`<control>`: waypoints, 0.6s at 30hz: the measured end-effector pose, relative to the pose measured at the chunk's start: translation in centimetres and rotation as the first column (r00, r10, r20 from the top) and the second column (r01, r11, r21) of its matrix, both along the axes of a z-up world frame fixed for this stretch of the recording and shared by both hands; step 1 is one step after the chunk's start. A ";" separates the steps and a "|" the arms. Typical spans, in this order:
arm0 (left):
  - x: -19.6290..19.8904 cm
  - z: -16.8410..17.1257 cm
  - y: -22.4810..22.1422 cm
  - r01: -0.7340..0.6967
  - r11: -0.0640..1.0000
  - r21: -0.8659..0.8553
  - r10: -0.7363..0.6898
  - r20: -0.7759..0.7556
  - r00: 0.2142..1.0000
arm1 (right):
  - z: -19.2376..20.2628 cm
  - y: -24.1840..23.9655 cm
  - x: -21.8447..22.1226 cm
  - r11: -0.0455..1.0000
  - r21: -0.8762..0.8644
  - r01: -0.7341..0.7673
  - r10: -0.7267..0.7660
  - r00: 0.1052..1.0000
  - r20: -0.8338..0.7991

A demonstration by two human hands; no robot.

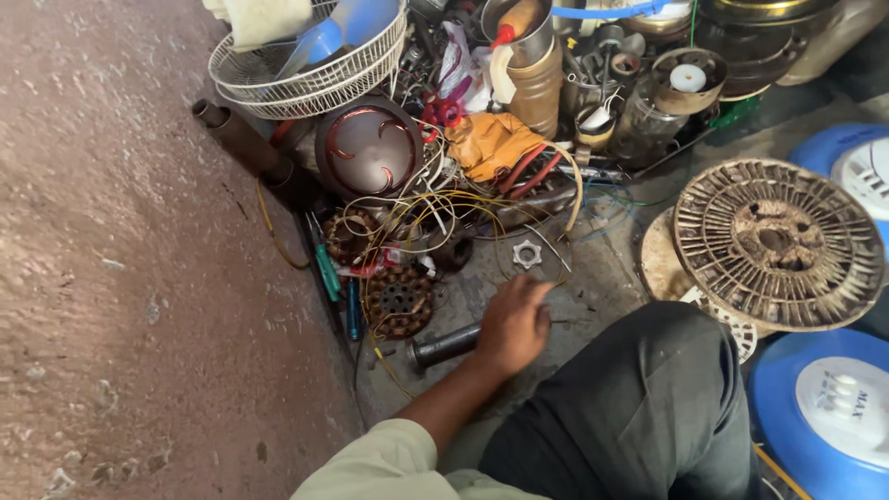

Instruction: The person sits on the floor and repairs a pedestal fan motor by hand, stripping and twisting wires, and using pliers to cut and secure connections. The person handles the motor, wires, and a power strip while surrounded by other fan parts and tools.

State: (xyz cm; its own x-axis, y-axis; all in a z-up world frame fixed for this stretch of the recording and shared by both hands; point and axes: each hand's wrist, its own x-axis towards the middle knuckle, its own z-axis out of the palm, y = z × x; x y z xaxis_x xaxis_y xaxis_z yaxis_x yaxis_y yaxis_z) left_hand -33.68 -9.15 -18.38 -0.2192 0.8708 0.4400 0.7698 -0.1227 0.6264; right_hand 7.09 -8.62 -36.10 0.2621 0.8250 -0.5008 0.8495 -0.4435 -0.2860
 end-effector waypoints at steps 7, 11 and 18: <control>-2.0 -3.2 -0.4 -0.006 0.978 -0.207 0.000 -0.028 1.000 | -0.4 2.9 -0.4 0.988 0.122 -0.100 0.128 0.960 -0.250; -1.1 -2.1 1.0 0.027 0.958 -0.286 -0.040 -0.039 0.998 | 2.6 2.8 2.0 0.976 0.189 -0.112 0.183 0.890 -0.418; 0.9 -1.1 5.1 0.095 0.984 -0.149 -0.101 -0.031 0.994 | 5.4 3.2 0.8 0.961 0.228 -0.158 0.264 0.772 -0.578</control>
State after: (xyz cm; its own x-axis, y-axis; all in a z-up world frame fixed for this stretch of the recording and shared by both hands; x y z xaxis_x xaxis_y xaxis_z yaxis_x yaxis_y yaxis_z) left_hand -32.79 -4.00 -19.52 -0.1148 0.9432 0.3117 0.7826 -0.1074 0.6132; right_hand 7.88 -5.43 -30.70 -0.2364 0.9041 -0.3559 0.5498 -0.1776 -0.8162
